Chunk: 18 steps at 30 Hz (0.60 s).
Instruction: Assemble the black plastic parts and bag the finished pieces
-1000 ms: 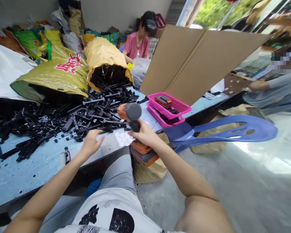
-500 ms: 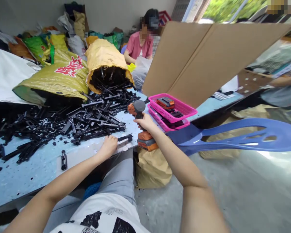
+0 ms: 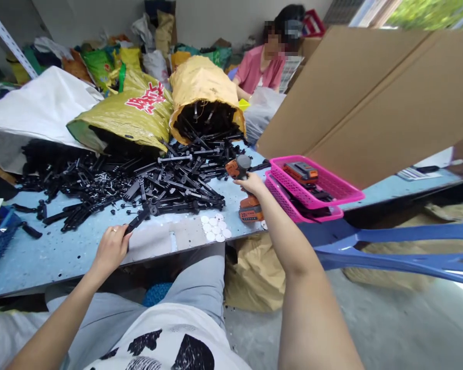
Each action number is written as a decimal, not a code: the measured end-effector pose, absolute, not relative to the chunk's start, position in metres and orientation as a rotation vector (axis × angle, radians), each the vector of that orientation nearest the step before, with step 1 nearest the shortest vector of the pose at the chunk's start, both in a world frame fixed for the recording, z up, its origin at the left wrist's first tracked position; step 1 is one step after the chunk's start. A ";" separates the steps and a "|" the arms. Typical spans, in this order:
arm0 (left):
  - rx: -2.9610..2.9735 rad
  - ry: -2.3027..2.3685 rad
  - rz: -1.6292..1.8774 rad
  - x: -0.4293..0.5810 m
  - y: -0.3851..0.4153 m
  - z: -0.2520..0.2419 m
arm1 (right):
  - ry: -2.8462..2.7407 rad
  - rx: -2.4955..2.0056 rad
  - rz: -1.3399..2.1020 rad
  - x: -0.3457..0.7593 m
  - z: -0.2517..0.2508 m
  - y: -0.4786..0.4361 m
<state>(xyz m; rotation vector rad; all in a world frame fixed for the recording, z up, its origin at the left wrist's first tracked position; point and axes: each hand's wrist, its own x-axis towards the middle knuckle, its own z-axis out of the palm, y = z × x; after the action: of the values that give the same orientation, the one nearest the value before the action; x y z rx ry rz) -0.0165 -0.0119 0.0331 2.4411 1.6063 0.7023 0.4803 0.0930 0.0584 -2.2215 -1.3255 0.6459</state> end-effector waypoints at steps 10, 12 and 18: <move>2.494 1.403 0.471 -0.008 -0.041 0.031 | -2.317 -1.511 -0.112 0.328 0.095 0.020; 2.486 1.333 0.468 0.001 -0.043 0.038 | -2.752 -1.086 0.107 0.267 0.092 0.004; 2.367 1.495 0.777 -0.032 -0.007 0.037 | -2.928 -1.166 0.211 0.215 0.095 0.051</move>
<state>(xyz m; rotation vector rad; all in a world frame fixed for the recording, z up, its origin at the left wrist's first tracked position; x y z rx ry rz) -0.0324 -0.0071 0.0375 2.3666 1.4948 0.7768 0.2149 0.0512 0.0950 -1.1664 -2.9280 0.2113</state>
